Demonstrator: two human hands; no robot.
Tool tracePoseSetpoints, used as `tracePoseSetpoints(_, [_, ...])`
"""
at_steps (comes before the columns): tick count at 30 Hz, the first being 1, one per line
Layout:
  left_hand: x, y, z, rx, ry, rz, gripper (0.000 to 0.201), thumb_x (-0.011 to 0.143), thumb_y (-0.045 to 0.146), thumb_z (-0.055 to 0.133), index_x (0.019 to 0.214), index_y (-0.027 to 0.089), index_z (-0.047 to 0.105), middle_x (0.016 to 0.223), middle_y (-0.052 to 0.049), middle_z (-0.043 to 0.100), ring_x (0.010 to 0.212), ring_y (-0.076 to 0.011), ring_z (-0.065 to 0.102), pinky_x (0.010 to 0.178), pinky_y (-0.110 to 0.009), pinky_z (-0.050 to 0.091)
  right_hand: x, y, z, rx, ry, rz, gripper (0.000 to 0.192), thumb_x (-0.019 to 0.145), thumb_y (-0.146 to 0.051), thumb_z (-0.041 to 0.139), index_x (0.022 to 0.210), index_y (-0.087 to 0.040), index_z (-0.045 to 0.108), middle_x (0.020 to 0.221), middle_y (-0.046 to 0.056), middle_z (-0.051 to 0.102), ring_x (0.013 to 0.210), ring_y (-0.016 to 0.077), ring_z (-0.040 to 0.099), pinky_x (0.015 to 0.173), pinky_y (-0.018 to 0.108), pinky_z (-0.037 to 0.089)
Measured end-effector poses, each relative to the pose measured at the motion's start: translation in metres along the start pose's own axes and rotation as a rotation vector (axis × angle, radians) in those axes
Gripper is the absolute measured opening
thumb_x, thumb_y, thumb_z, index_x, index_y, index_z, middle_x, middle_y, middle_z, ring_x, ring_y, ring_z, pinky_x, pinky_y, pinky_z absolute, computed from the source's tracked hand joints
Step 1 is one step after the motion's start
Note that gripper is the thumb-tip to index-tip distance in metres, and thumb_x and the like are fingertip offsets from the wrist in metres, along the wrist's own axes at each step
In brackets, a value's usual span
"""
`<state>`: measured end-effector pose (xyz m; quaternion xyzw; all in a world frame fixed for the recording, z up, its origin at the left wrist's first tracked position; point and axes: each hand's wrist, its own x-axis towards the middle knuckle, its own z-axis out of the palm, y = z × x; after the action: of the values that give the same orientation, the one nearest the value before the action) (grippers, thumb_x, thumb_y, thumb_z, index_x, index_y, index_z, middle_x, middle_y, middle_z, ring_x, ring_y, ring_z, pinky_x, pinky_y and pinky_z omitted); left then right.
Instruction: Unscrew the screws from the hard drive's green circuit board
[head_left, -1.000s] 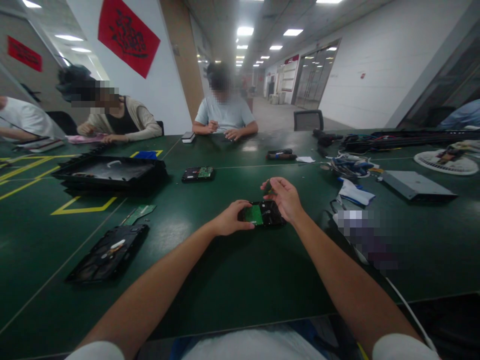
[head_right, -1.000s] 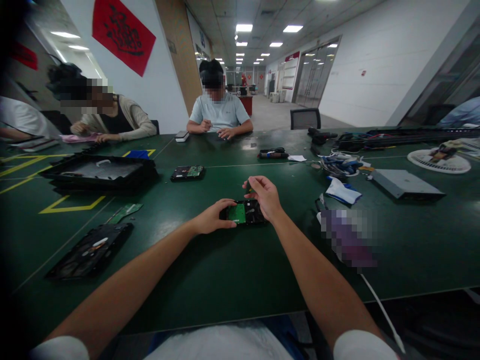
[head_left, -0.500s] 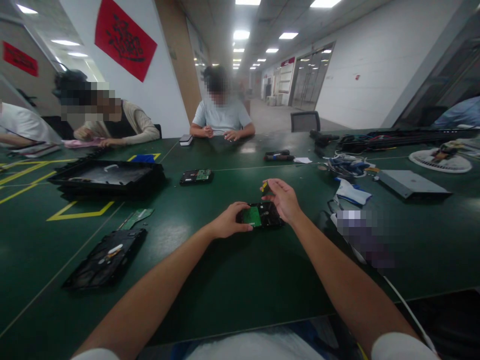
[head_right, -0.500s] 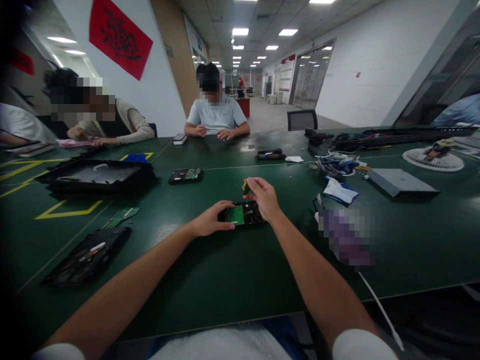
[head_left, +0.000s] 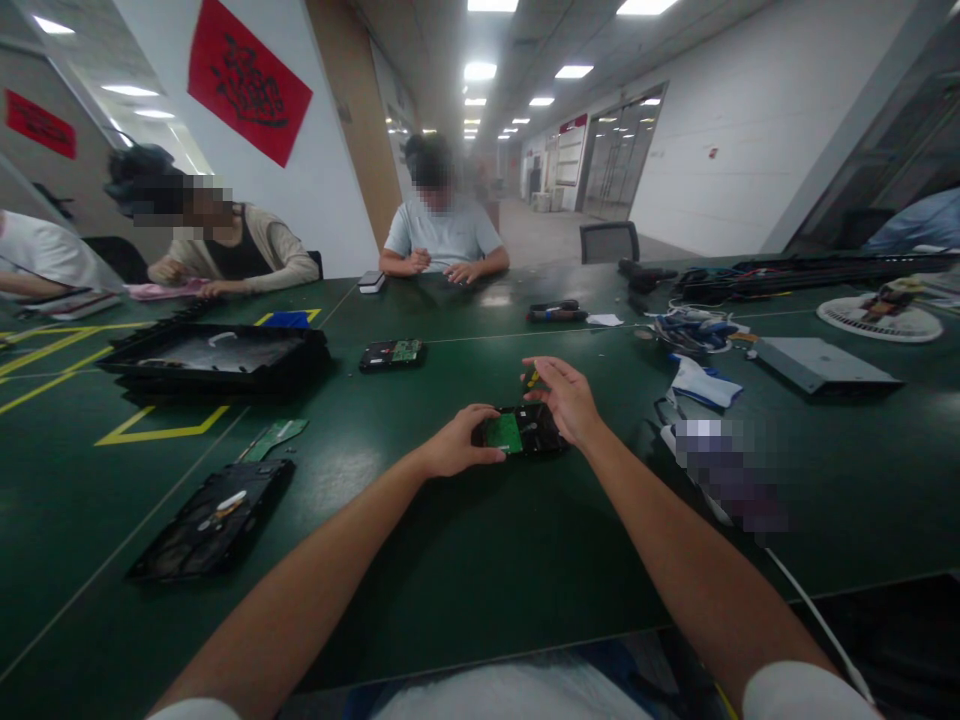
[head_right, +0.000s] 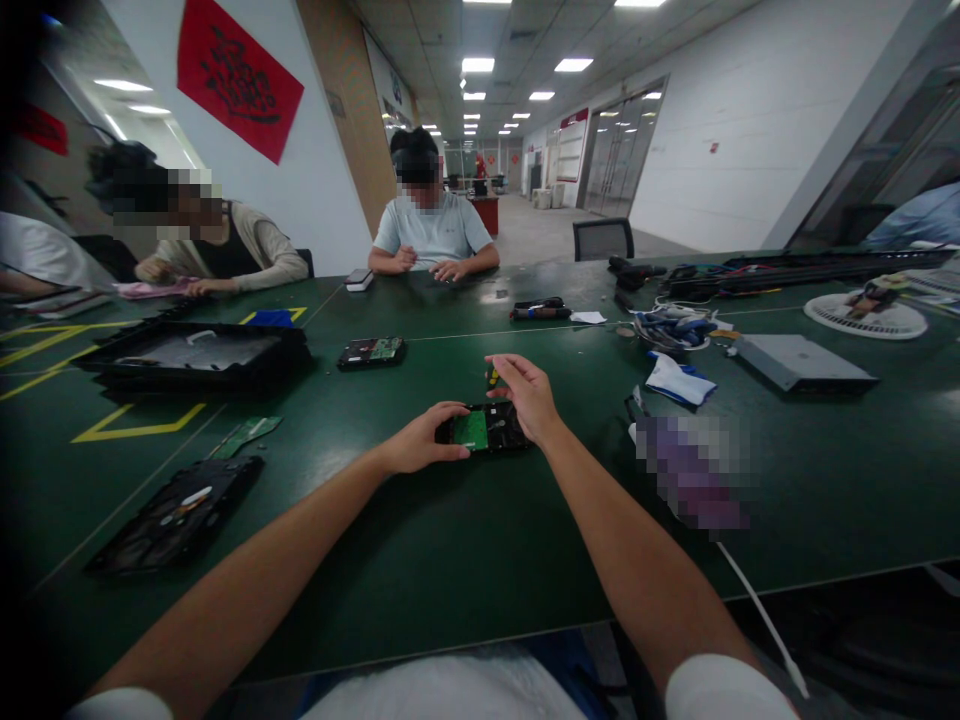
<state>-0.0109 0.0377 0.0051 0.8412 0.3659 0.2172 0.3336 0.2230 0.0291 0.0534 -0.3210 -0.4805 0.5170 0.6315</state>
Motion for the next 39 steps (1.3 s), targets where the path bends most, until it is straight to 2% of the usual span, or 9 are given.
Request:
tracePoseSetpoints(7, [0.0002,0.0019,0.0007,0.006,0.014,0.013,0.082,0.072,0.055,0.082,0.142,0.024,0.054,0.151,-0.014,0.047,0.138,-0.0329,0.047,0.117,-0.052,0.038,0.0004,0.0021,-0.0009,0.088,-0.01,0.008,0.031,0.086,-0.053,0.072,0.098,-0.025,0.07,0.1,0.004,0.074,0.098,0.0206,0.069,0.074,0.032,0.06])
tracePoseSetpoints(13, [0.0002,0.0006,0.0005,0.01,0.009,0.012,0.083,0.072,0.057,0.082,0.143,0.024,0.053,0.151,-0.013,0.046,0.138,-0.0326,0.047,0.117,-0.05,0.039,0.0013,0.0017,-0.0014,0.021,0.008,0.012,0.033,0.082,-0.05,0.076,0.106,-0.027,0.072,0.093,0.001,0.072,0.087,0.0164,0.067,0.063,0.025,0.057])
tracePoseSetpoints(16, [-0.0003,0.0003,0.0003,0.006,0.007,0.011,0.083,0.073,0.058,0.08,0.143,0.024,0.052,0.152,-0.013,0.045,0.14,-0.0324,0.046,0.118,-0.05,0.039,0.0014,0.0019,-0.001,-0.004,0.02,0.006,0.031,0.08,-0.049,0.078,0.101,-0.026,0.073,0.093,0.001,0.071,0.085,0.0155,0.066,0.058,0.023,0.054])
tracePoseSetpoints(23, [0.0002,0.0013,-0.0003,0.017,-0.002,-0.003,0.083,0.073,0.059,0.08,0.144,0.025,0.052,0.152,-0.012,0.045,0.14,-0.0332,0.045,0.118,-0.051,0.039,-0.0003,0.0018,-0.0012,0.058,-0.023,0.017,0.033,0.088,-0.056,0.068,0.101,-0.026,0.07,0.101,0.004,0.074,0.096,0.0205,0.07,0.07,0.03,0.059])
tracePoseSetpoints(27, [0.0009,0.0002,-0.0005,0.008,-0.002,-0.009,0.084,0.072,0.058,0.081,0.144,0.026,0.052,0.152,-0.012,0.046,0.14,-0.034,0.046,0.117,-0.053,0.039,0.0004,0.0012,-0.0008,0.007,-0.009,0.021,0.034,0.084,-0.054,0.073,0.107,-0.028,0.072,0.097,0.003,0.073,0.092,0.0185,0.069,0.065,0.027,0.058])
tracePoseSetpoints(30, [0.0006,0.0002,-0.0011,0.009,-0.007,-0.011,0.084,0.073,0.058,0.08,0.144,0.026,0.051,0.152,-0.012,0.045,0.139,-0.0337,0.046,0.116,-0.052,0.04,0.0009,0.0011,0.0002,-0.015,0.014,0.0,0.031,0.081,-0.05,0.077,0.102,-0.028,0.075,0.099,0.002,0.072,0.089,0.0166,0.067,0.061,0.025,0.056])
tracePoseSetpoints(36, [-0.0002,0.0005,0.0,0.008,0.007,0.001,0.083,0.072,0.058,0.081,0.143,0.026,0.052,0.151,-0.012,0.046,0.139,-0.0337,0.046,0.116,-0.052,0.04,-0.0002,0.0012,0.0006,0.035,-0.01,0.007,0.032,0.085,-0.053,0.072,0.101,-0.026,0.072,0.102,0.004,0.074,0.097,0.0198,0.069,0.073,0.031,0.06])
tracePoseSetpoints(39, [0.0001,0.0,0.0009,0.013,0.015,0.012,0.082,0.072,0.058,0.081,0.143,0.026,0.053,0.151,-0.012,0.046,0.139,-0.0335,0.047,0.117,-0.052,0.04,-0.0001,0.0017,0.0001,0.038,-0.006,0.021,0.033,0.085,-0.055,0.071,0.101,-0.026,0.071,0.103,0.004,0.075,0.098,0.0201,0.07,0.073,0.031,0.059])
